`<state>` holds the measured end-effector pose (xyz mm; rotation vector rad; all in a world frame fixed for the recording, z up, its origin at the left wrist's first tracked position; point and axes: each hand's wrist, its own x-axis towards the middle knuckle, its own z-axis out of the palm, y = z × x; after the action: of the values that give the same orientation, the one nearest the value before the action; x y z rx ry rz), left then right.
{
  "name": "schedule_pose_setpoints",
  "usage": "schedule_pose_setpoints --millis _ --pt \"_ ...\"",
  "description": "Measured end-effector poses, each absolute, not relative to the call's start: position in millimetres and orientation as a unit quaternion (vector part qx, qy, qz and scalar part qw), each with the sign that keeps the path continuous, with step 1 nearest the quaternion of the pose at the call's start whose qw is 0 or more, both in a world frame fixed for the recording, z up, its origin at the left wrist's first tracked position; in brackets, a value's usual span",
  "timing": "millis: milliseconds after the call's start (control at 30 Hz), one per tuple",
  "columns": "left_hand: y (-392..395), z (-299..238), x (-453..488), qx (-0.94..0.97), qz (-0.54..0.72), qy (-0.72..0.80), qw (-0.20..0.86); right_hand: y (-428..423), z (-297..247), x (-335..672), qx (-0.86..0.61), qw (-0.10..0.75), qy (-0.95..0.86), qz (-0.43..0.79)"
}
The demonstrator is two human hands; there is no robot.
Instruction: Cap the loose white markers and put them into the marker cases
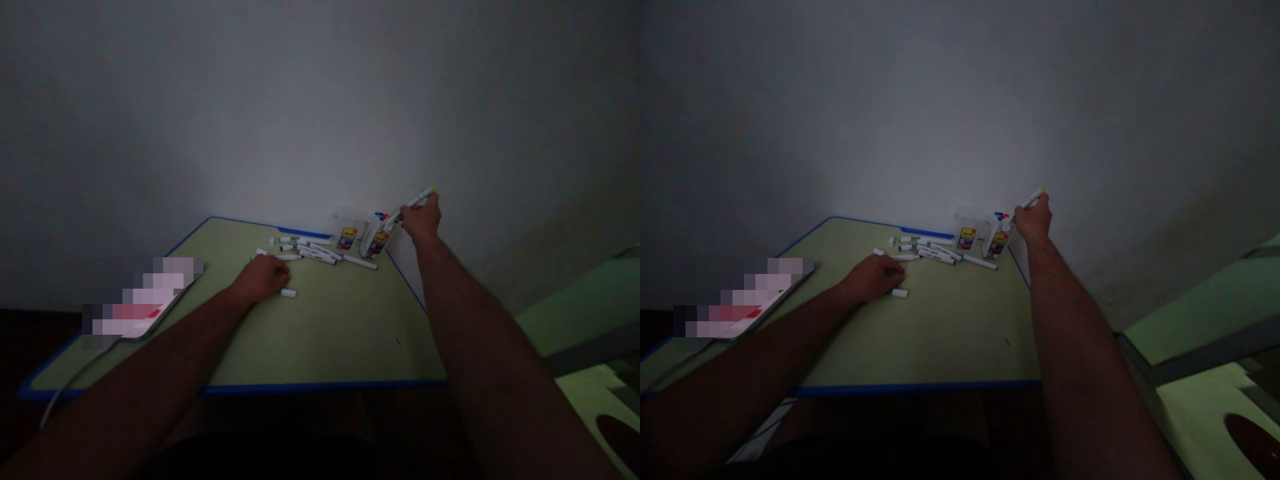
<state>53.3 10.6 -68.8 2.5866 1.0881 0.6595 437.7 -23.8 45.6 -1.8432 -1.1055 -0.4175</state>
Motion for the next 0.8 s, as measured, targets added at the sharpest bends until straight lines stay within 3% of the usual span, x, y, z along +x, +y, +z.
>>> schedule_pose_setpoints --millis 800 --pt "12.1 -67.9 55.2 0.892 0.201 0.392 0.104 -12.8 36.9 427.8 -0.807 0.366 -0.431 -0.170"
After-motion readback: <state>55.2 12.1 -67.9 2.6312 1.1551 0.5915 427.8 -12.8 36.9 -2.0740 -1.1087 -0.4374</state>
